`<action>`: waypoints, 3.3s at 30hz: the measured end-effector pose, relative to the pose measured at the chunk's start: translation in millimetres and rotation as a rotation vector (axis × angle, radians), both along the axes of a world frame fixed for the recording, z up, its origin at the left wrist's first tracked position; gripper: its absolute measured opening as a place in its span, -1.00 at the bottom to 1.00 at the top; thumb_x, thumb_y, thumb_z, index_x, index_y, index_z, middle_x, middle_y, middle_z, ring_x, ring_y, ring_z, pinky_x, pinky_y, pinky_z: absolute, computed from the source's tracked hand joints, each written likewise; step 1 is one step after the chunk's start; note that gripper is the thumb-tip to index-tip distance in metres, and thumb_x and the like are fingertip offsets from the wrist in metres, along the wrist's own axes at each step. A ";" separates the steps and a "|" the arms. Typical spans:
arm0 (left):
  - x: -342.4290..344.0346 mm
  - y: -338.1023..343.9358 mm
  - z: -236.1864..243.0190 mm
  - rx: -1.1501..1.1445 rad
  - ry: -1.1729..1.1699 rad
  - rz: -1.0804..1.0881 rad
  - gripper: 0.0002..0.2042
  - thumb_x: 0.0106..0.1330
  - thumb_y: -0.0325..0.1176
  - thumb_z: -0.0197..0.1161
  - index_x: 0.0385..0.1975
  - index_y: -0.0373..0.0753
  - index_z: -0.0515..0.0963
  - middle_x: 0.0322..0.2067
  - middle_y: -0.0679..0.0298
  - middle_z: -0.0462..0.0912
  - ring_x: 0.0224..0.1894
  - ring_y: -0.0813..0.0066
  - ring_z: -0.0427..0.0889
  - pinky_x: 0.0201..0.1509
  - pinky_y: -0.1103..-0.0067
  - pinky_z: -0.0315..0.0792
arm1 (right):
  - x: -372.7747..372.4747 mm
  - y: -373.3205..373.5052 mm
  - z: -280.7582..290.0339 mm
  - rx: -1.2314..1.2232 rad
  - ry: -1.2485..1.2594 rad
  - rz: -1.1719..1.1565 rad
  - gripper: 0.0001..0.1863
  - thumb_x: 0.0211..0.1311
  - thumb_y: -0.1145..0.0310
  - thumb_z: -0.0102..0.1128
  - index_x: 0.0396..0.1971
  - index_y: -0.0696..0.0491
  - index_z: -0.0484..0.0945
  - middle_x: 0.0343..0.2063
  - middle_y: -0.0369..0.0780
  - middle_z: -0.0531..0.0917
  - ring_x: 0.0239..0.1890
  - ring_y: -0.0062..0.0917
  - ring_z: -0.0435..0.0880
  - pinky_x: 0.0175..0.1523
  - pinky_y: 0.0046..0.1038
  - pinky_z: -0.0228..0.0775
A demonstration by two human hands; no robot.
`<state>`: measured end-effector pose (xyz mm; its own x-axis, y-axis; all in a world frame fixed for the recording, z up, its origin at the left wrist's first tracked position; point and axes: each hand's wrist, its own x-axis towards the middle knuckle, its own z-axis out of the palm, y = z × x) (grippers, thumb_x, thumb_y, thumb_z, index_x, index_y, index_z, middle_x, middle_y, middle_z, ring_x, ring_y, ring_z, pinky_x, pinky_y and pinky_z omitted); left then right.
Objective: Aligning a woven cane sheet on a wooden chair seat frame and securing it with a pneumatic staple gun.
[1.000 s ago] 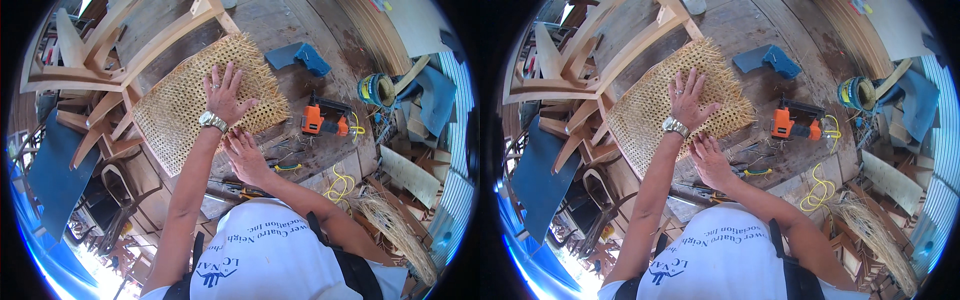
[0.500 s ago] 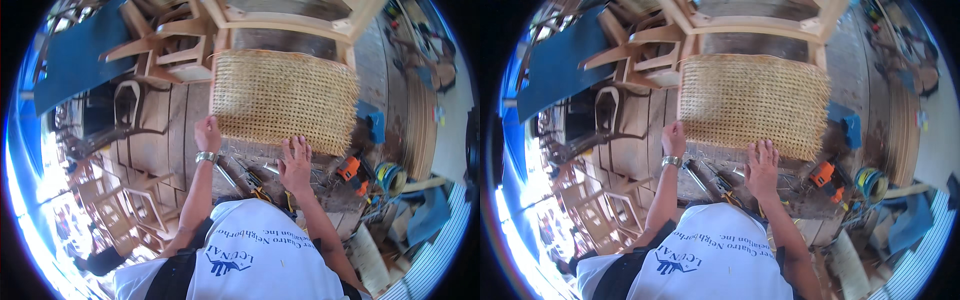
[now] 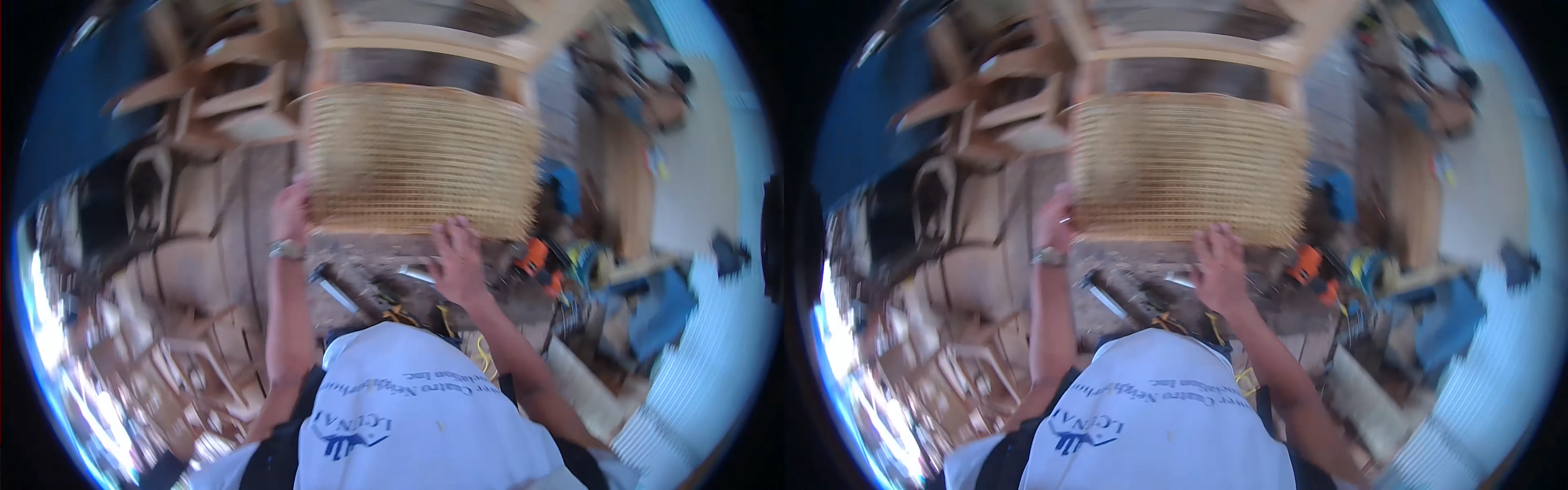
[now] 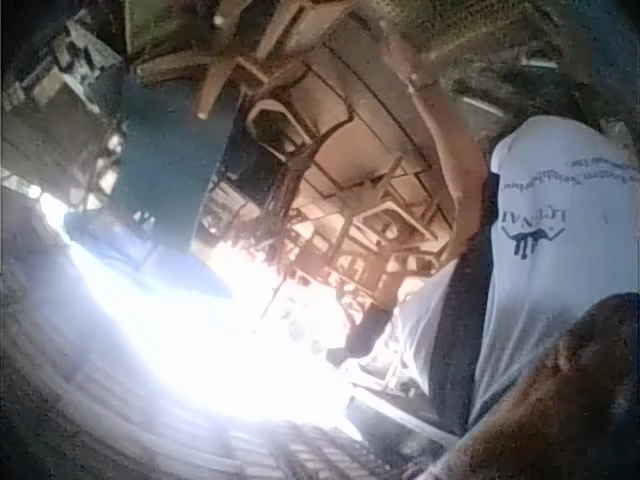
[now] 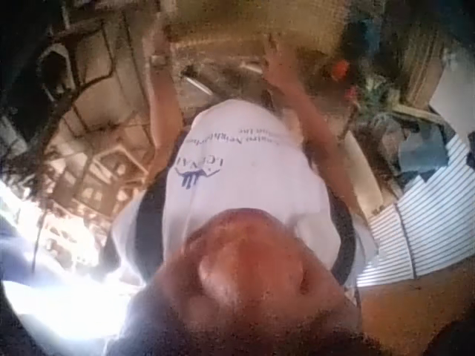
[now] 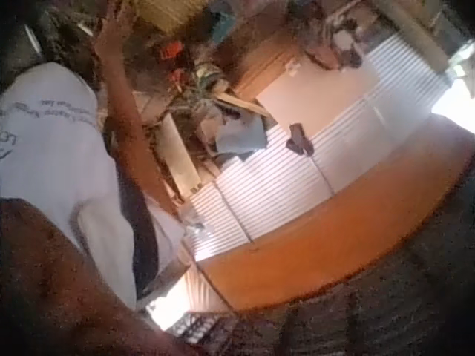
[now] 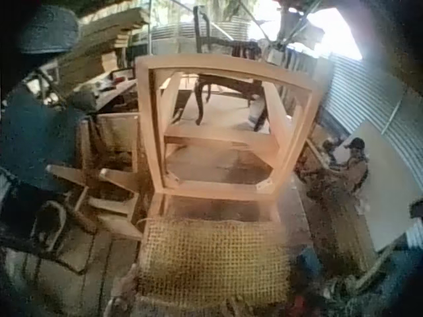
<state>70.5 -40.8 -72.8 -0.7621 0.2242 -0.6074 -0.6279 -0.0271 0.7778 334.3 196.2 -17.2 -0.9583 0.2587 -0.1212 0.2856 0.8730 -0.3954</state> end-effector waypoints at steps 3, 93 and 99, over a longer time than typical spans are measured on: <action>-19.3 -10.0 10.8 0.098 -0.039 -0.013 -0.76 0.46 -0.08 0.29 -0.32 -0.11 0.59 -0.46 0.47 0.59 -0.53 0.70 0.46 -0.48 0.65 0.29 | 0.2 -4.7 -14.3 -0.055 0.085 0.008 -0.22 0.09 0.27 0.38 0.35 0.09 0.36 0.32 0.06 0.34 0.48 0.01 0.19 0.52 0.01 0.01; 0.0 87.8 23.3 -0.992 1.251 -0.352 -0.82 0.28 -0.48 0.24 -0.14 -0.20 0.58 -0.11 0.11 0.54 -0.10 0.10 0.57 -0.05 0.22 0.48 | 3.3 -3.2 -13.3 -0.030 0.006 -0.059 -0.27 0.20 0.27 0.33 0.40 -0.02 0.34 0.37 0.01 0.31 0.50 -0.04 0.17 0.55 0.00 -0.04; 137.6 90.4 32.1 -0.591 1.277 -0.835 -0.64 0.25 -0.34 0.34 0.06 -0.20 0.58 0.01 0.15 0.55 0.10 0.10 0.53 0.14 0.23 0.45 | 4.9 -1.7 -11.1 -0.018 -0.002 -0.043 -0.28 0.20 0.27 0.34 0.39 0.02 0.37 0.35 0.03 0.31 0.49 -0.03 0.18 0.54 0.03 -0.02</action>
<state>208.2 49.6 -40.7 -0.6017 0.7865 0.1392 0.7064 0.4426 0.5523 339.2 194.5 -28.3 -0.9460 0.2979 -0.1276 0.3238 0.8526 -0.4103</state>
